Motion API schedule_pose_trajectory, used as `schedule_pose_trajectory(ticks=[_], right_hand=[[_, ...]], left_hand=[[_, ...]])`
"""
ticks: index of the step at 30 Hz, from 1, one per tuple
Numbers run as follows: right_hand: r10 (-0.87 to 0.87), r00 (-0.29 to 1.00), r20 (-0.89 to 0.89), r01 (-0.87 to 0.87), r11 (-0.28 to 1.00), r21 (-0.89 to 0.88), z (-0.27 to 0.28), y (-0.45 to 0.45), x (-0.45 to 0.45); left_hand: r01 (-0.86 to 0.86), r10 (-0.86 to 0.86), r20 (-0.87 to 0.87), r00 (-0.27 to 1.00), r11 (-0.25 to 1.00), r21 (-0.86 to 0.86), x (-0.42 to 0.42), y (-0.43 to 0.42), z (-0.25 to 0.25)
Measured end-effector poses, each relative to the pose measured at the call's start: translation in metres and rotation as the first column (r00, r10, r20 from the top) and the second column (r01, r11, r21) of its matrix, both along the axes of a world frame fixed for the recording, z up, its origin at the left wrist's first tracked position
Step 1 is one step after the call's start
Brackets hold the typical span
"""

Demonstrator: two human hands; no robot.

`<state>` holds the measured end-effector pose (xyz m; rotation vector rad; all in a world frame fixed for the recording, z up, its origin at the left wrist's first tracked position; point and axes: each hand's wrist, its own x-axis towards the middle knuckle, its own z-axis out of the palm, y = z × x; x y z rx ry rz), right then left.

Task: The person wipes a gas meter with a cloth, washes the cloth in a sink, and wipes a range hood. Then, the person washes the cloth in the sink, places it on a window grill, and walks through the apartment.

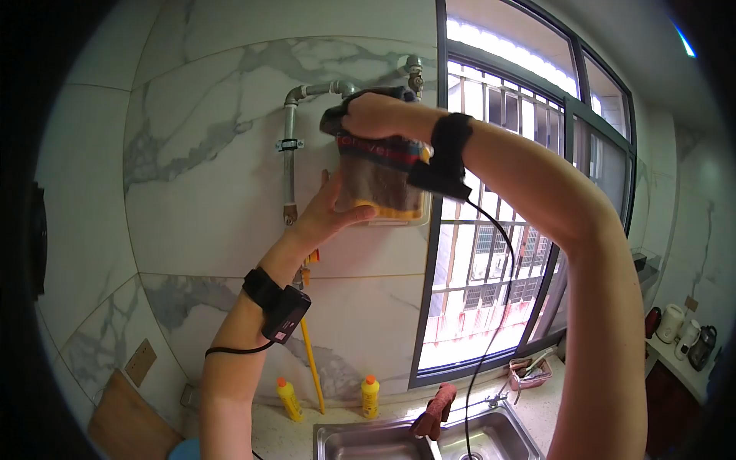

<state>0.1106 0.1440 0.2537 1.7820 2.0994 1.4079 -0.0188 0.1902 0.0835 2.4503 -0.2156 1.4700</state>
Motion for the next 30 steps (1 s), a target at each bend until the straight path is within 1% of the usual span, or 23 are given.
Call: schedule_pose_trajectory(ticks=[2, 3, 4, 5, 7, 9, 11, 12, 14, 15, 16, 17, 18, 19, 20, 21, 22, 24, 25, 27, 28, 30], right_hand=[[0.044, 0.990, 0.136, -0.035, 0.997, -0.075, -0.022, -0.014, -0.012], [0.068, 0.977, 0.201, -0.046, 0.992, -0.115, -0.030, -0.019, -0.019], [0.050, 0.904, 0.425, 0.004, 0.992, -0.125, -0.021, -0.012, -0.021], [-0.013, 0.946, 0.323, 0.071, 0.983, -0.168, -0.011, -0.001, -0.028], [-0.152, 0.982, 0.109, 0.177, 0.942, -0.284, -0.002, 0.025, -0.042], [-0.173, 0.977, 0.129, 0.201, 0.946, -0.253, -0.006, 0.045, -0.053], [-0.201, 0.969, 0.145, 0.229, 0.950, -0.213, -0.010, 0.055, -0.057], [-0.185, 0.959, 0.214, 0.229, 0.952, -0.202, -0.013, 0.051, -0.060], [-0.257, 0.925, 0.280, 0.313, 0.933, -0.179, -0.022, 0.071, -0.065], [-0.292, 0.905, 0.308, 0.355, 0.919, -0.172, -0.031, 0.084, -0.065], [-0.239, 0.910, 0.339, 0.327, 0.916, -0.230, -0.038, 0.091, -0.065], [-0.242, 0.933, 0.268, 0.307, 0.922, -0.235, -0.041, 0.097, -0.067], [-0.246, 0.950, 0.192, 0.289, 0.926, -0.243, -0.049, 0.099, -0.070], [-0.253, 0.961, 0.110, 0.273, 0.930, -0.246, -0.059, 0.097, -0.070], [-0.180, 0.955, 0.237, 0.226, 0.957, -0.183, -0.068, 0.092, -0.066], [-0.199, 0.928, 0.314, 0.251, 0.959, -0.134, -0.078, 0.085, -0.067], [-0.259, 0.871, 0.417, 0.314, 0.947, -0.068, -0.093, 0.073, -0.072], [-0.390, 0.709, 0.588, 0.430, 0.899, 0.078, -0.126, 0.045, -0.078], [-0.433, 0.633, 0.642, 0.468, 0.874, 0.128, -0.142, 0.034, -0.080], [-0.430, 0.588, 0.685, 0.466, 0.872, 0.147, -0.164, 0.020, -0.078], [-0.359, 0.681, 0.638, 0.390, 0.916, 0.100, -0.171, 0.023, -0.070], [-0.495, 0.456, 0.739, 0.413, 0.854, 0.317, -0.189, 0.025, -0.057]], left_hand=[[-0.063, 0.061, 0.037, 0.997, 0.997, 0.041, 0.002, -0.001, -0.002], [-0.104, 0.098, 0.087, 0.991, 0.992, 0.074, 0.004, 0.000, -0.004], [-0.146, 0.131, 0.132, 0.983, 0.984, 0.106, 0.007, 0.001, -0.008], [-0.194, 0.169, 0.184, 0.968, 0.972, 0.132, 0.008, 0.004, -0.012], [0.029, -0.015, 0.199, 0.980, 0.997, -0.065, 0.016, 0.022, -0.027], [0.202, -0.127, 0.318, 0.940, 0.955, -0.216, 0.018, 0.035, -0.040], [0.329, -0.149, 0.497, 0.855, 0.896, -0.299, 0.012, 0.042, -0.048], [0.352, -0.115, 0.527, 0.842, 0.857, -0.377, 0.004, 0.044, -0.047], [0.400, -0.031, 0.579, 0.815, 0.753, -0.523, -0.020, 0.042, -0.046], [0.368, 0.020, 0.577, 0.817, 0.752, -0.547, -0.030, 0.037, -0.045], [0.334, 0.070, 0.574, 0.816, 0.753, -0.567, -0.041, 0.031, -0.040], [0.300, 0.120, 0.570, 0.813, 0.752, -0.587, -0.049, 0.032, -0.037], [0.312, 0.090, 0.579, 0.810, 0.770, -0.557, -0.056, 0.037, -0.036], [0.294, 0.101, 0.581, 0.807, 0.785, -0.545, -0.060, 0.039, -0.035], [0.279, 0.110, 0.584, 0.804, 0.798, -0.534, -0.063, 0.040, -0.034], [0.267, 0.116, 0.590, 0.799, 0.811, -0.521, -0.065, 0.036, -0.032], [0.268, 0.112, 0.587, 0.802, 0.810, -0.521, -0.067, 0.032, -0.029], [0.284, 0.100, 0.596, 0.797, 0.809, -0.515, -0.063, 0.024, -0.025], [0.286, 0.099, 0.604, 0.791, 0.812, -0.508, -0.063, 0.021, -0.023], [0.256, 0.107, 0.595, 0.796, 0.832, -0.492, -0.060, 0.020, -0.023], [0.235, 0.115, 0.590, 0.799, 0.844, -0.482, -0.058, 0.018, -0.023], [0.196, 0.130, 0.567, 0.813, 0.857, -0.477, -0.048, 0.016, -0.026]])
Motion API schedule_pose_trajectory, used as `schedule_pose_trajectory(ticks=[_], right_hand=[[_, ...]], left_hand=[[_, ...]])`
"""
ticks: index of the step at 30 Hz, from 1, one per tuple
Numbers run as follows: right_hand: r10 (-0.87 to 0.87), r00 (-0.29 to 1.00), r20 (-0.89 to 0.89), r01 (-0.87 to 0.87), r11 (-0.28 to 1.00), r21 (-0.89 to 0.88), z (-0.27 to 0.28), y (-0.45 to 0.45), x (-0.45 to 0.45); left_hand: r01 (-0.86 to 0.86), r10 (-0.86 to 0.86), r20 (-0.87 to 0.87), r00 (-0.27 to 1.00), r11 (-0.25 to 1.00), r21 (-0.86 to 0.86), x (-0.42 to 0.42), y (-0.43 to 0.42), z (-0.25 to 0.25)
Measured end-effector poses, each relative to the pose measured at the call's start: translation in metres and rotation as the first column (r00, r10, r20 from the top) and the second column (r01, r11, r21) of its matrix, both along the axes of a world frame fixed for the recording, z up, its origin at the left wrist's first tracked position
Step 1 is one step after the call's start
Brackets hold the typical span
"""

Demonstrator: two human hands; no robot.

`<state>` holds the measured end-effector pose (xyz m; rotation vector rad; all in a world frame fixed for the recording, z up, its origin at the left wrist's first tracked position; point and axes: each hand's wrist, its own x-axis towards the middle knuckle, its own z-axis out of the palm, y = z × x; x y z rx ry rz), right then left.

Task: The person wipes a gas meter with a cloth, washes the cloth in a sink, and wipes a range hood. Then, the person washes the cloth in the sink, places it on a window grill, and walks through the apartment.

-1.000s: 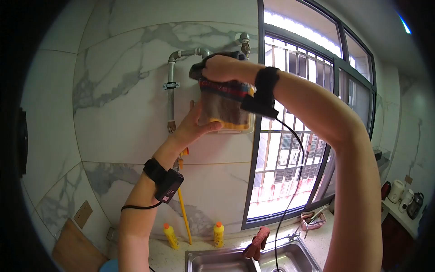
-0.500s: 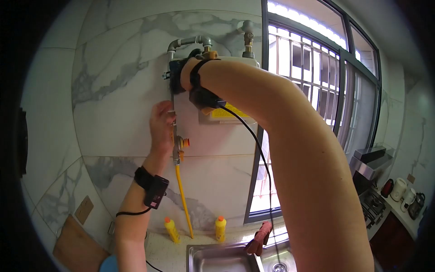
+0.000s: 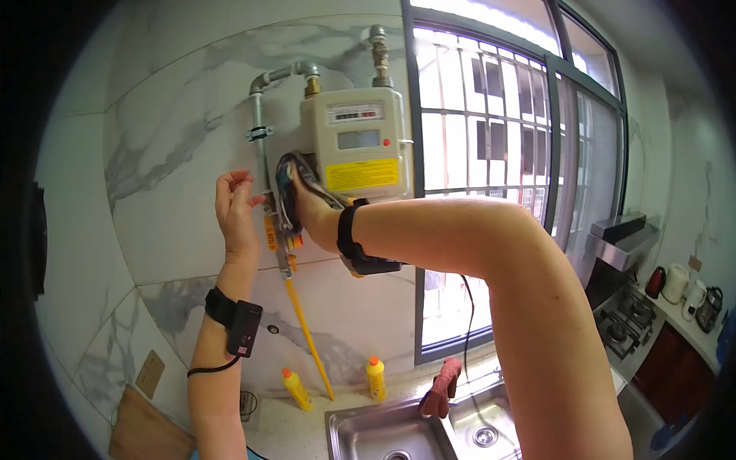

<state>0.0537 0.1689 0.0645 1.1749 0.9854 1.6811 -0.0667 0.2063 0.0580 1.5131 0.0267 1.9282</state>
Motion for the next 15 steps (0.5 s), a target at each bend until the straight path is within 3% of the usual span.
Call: schedule_pose_trajectory(ticks=[1, 2, 5, 6, 9, 11, 13, 15], right_hand=[[-0.053, 0.990, 0.130, 0.045, 0.997, 0.065, -0.007, -0.003, 0.006], [0.004, 0.997, 0.074, -0.002, 1.000, -0.022, -0.016, -0.009, 0.016], [0.097, 0.981, 0.165, -0.060, 0.975, -0.215, -0.028, -0.023, 0.037], [0.192, 0.971, 0.146, -0.155, 0.961, -0.230, -0.026, -0.033, 0.043], [0.490, 0.872, 0.004, -0.477, 0.851, -0.220, -0.034, -0.032, 0.078], [0.514, 0.854, -0.083, -0.517, 0.817, -0.255, -0.026, -0.078, 0.088], [0.682, 0.711, -0.172, -0.703, 0.683, -0.195, -0.036, -0.058, 0.133], [0.702, 0.619, -0.351, -0.780, 0.603, -0.169, -0.035, -0.071, 0.163]], left_hand=[[-0.014, 0.014, -0.016, 1.000, 1.000, 0.005, 0.004, 0.001, 0.000], [-0.028, 0.028, -0.031, 0.999, 1.000, 0.010, 0.008, 0.001, 0.002], [0.000, 0.001, -0.018, 1.000, 1.000, 0.022, 0.019, -0.008, 0.007], [0.002, -0.002, 0.000, 1.000, 0.999, 0.033, 0.023, -0.012, 0.009], [-0.008, 0.029, -0.129, 0.991, 0.987, 0.161, 0.032, -0.022, 0.013], [0.012, 0.031, -0.176, 0.984, 0.971, 0.238, 0.040, -0.032, 0.016], [0.064, 0.003, -0.227, 0.974, 0.955, 0.289, 0.048, -0.037, 0.020], [0.141, -0.054, -0.275, 0.960, 0.941, 0.308, 0.057, -0.037, 0.021]])
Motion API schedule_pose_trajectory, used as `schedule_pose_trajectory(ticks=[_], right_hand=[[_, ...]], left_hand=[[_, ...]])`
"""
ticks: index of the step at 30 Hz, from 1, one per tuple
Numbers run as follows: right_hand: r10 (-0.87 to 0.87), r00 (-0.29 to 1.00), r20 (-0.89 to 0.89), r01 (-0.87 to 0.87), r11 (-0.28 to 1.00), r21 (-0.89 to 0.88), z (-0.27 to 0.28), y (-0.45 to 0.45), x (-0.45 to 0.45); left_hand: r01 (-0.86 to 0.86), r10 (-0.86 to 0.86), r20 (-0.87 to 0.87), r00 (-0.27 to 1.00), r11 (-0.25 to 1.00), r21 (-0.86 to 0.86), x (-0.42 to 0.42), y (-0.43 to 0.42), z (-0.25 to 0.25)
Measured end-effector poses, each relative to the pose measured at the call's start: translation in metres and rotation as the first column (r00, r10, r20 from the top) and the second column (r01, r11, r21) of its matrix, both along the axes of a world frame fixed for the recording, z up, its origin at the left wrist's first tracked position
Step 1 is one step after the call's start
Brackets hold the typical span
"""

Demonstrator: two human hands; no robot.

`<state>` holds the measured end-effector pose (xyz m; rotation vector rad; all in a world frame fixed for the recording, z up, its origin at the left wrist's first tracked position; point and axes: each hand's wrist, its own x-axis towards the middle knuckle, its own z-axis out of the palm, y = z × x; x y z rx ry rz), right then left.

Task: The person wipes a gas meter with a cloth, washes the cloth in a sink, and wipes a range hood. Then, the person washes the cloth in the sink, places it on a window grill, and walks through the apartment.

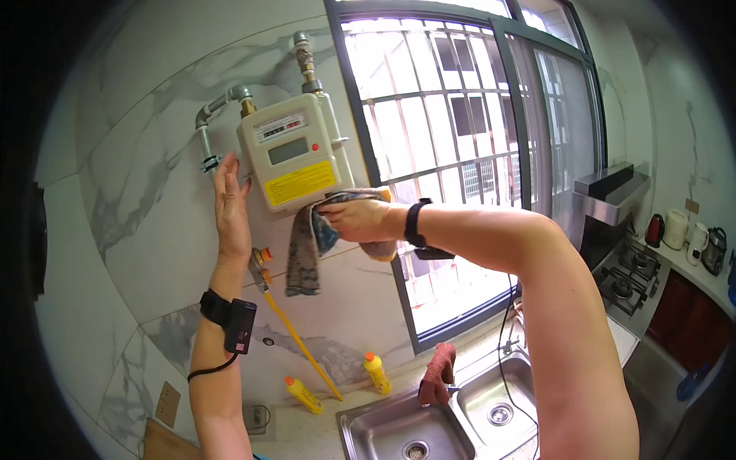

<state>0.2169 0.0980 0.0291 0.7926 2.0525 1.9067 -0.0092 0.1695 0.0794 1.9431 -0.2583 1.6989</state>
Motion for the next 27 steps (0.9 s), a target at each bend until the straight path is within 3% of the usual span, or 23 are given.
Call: schedule_pose_trajectory(ticks=[1, 4, 5, 6, 8, 9, 10, 12, 14, 15, 16, 18, 19, 21, 23, 24, 25, 26, 27], right_hand=[[0.071, 0.997, -0.041, -0.073, 0.996, -0.060, 0.002, -0.006, 0.012], [0.130, 0.958, -0.257, -0.128, 0.991, 0.022, 0.003, -0.037, 0.045], [0.045, 0.940, -0.338, -0.065, 0.997, -0.048, 0.001, -0.039, 0.063], [0.174, 0.831, -0.528, -0.201, 0.980, 0.006, 0.006, -0.044, 0.067], [0.391, 0.463, -0.796, -0.414, 0.889, 0.196, 0.011, -0.057, 0.074], [0.247, 0.202, -0.948, -0.480, 0.869, 0.124, 0.023, -0.075, 0.064], [0.390, 0.071, -0.918, -0.456, 0.831, 0.317, 0.028, -0.069, 0.063], [0.330, 0.230, -0.915, -0.110, 0.944, 0.313, 0.043, -0.035, 0.067], [0.010, 0.395, -0.919, 0.095, 0.994, 0.052, 0.074, -0.052, 0.020], [0.287, 0.219, -0.933, -0.255, 0.939, 0.229, 0.074, -0.026, 0.016], [0.478, -0.045, -0.877, -0.530, 0.733, 0.427, 0.070, -0.001, 0.016], [0.633, -0.196, -0.749, -0.365, 0.662, 0.655, 0.053, 0.015, -0.002], [0.533, -0.310, -0.787, -0.305, 0.729, 0.613, 0.043, 0.025, 0.000], [0.311, -0.620, -0.720, -0.401, 0.664, 0.631, 0.005, 0.082, 0.017], [0.368, -0.623, -0.690, -0.362, 0.647, 0.671, -0.022, 0.072, 0.005], [0.541, -0.468, -0.699, -0.284, 0.657, 0.699, -0.033, 0.045, -0.009], [0.396, -0.624, -0.673, -0.362, 0.617, 0.699, -0.033, 0.041, -0.012], [0.323, -0.641, -0.696, -0.352, 0.682, 0.641, -0.028, 0.031, -0.006], [0.455, -0.445, -0.771, -0.321, 0.722, 0.612, -0.027, 0.040, 0.005]], left_hand=[[0.016, -0.016, -0.019, 1.000, 1.000, -0.017, 0.005, -0.004, -0.001], [0.060, -0.062, -0.060, 0.996, 0.997, -0.046, 0.019, -0.012, 0.002], [0.075, -0.078, -0.070, 0.994, 0.996, -0.046, 0.023, -0.012, 0.003], [0.090, -0.093, -0.079, 0.992, 0.995, -0.045, 0.025, -0.011, 0.005], [0.106, -0.109, -0.032, 0.993, 0.991, -0.078, 0.028, -0.011, 0.002], [0.136, -0.140, -0.030, 0.990, 0.984, -0.112, 0.029, -0.017, 0.002], [0.164, -0.170, -0.027, 0.985, 0.976, -0.145, 0.030, -0.021, 0.001], [0.168, -0.173, -0.029, 0.985, 0.978, -0.122, 0.033, -0.019, 0.000], [0.212, -0.214, -0.005, 0.977, 0.971, -0.113, 0.035, -0.018, -0.001], [0.210, -0.213, -0.013, 0.977, 0.970, -0.120, 0.035, -0.016, -0.001], [0.205, -0.210, -0.023, 0.977, 0.970, -0.129, 0.034, -0.014, -0.001], [0.198, -0.204, -0.032, 0.978, 0.972, -0.124, 0.034, -0.014, 0.000], [0.196, -0.201, -0.031, 0.979, 0.974, -0.115, 0.035, -0.014, 0.000], [0.193, -0.197, -0.036, 0.980, 0.976, -0.101, 0.035, -0.014, -0.002], [0.197, -0.201, -0.048, 0.978, 0.977, -0.087, 0.035, -0.014, -0.002], [0.191, -0.195, -0.046, 0.980, 0.978, -0.084, 0.036, -0.013, -0.003], [0.188, -0.191, -0.038, 0.981, 0.979, -0.075, 0.037, -0.012, -0.003], [0.185, -0.188, -0.033, 0.982, 0.980, -0.068, 0.040, -0.011, -0.002], [0.193, -0.196, -0.047, 0.979, 0.979, -0.069, 0.041, -0.011, -0.002]])
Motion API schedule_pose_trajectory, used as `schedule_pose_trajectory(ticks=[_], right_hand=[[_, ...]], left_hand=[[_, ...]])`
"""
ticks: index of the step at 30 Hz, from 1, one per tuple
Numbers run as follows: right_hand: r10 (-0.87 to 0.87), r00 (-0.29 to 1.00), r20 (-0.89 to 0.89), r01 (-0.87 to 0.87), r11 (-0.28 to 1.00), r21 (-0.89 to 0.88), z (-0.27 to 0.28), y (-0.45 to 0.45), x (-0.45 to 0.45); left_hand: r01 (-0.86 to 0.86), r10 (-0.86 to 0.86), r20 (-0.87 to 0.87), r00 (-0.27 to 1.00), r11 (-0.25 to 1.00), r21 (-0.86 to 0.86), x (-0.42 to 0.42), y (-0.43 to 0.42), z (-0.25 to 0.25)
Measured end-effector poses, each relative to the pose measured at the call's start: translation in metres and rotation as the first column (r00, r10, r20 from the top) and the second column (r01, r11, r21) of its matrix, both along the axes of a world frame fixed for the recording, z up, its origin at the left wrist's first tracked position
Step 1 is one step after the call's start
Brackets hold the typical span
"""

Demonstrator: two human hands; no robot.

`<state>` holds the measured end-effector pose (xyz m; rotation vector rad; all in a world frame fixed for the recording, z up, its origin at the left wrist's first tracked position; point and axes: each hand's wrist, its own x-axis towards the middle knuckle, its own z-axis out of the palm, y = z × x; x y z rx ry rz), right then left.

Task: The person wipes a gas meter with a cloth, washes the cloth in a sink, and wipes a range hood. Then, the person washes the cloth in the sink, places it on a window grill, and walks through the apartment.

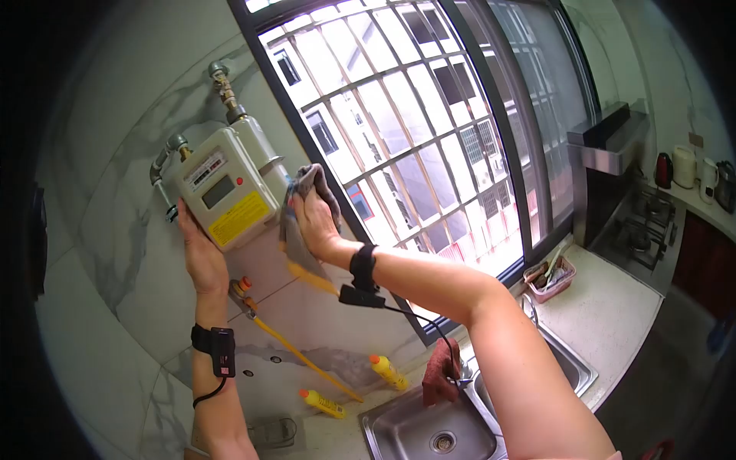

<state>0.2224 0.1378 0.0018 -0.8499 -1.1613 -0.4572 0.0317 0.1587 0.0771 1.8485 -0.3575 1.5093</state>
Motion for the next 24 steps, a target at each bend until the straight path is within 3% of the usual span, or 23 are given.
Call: schedule_pose_trajectory(ticks=[1, 3, 5, 9, 12, 17, 19, 21, 23, 24], right_hand=[[-0.190, 0.969, 0.157, 0.186, 0.982, 0.045, -0.001, 0.015, 0.016], [-0.282, 0.915, 0.287, 0.225, 0.950, 0.215, 0.001, 0.051, 0.051], [0.088, 0.874, 0.478, -0.072, 0.996, -0.052, 0.000, 0.050, 0.061], [0.399, 0.916, 0.040, -0.385, 0.903, -0.190, 0.002, 0.031, 0.023], [0.528, 0.848, -0.034, -0.527, 0.838, -0.142, -0.016, 0.045, -0.012], [0.636, 0.759, -0.136, -0.649, 0.725, -0.232, -0.032, 0.060, -0.027], [0.613, 0.738, -0.283, -0.669, 0.720, -0.185, -0.034, 0.053, -0.011], [0.577, 0.683, -0.448, -0.638, 0.770, 0.019, -0.028, 0.042, 0.014], [0.532, 0.696, -0.482, -0.494, 0.842, 0.216, -0.004, 0.023, 0.041], [0.320, 0.830, -0.457, -0.293, 0.947, 0.131, 0.015, -0.002, 0.042]], left_hand=[[0.009, -0.009, -0.017, 1.000, 1.000, -0.004, -0.001, -0.002, -0.001], [0.018, -0.018, -0.029, 0.999, 1.000, -0.014, -0.001, -0.008, -0.003], [0.013, -0.014, -0.036, 0.999, 0.999, -0.031, -0.002, -0.011, -0.004], [0.005, -0.009, -0.056, 0.998, 0.998, -0.068, -0.006, -0.012, -0.004], [-0.007, 0.004, -0.047, 0.999, 0.998, -0.058, -0.003, -0.010, 0.001], [0.006, -0.010, -0.057, 0.998, 0.998, -0.067, -0.008, -0.008, -0.001], [0.054, -0.058, -0.061, 0.996, 0.996, -0.073, -0.010, -0.009, 0.000], [0.090, -0.095, -0.069, 0.993, 0.993, -0.077, -0.011, -0.007, -0.001], [0.110, -0.115, -0.076, 0.990, 0.992, -0.067, -0.011, -0.004, 0.000], [0.126, -0.131, -0.069, 0.989, 0.990, -0.071, -0.011, -0.003, 0.000]])
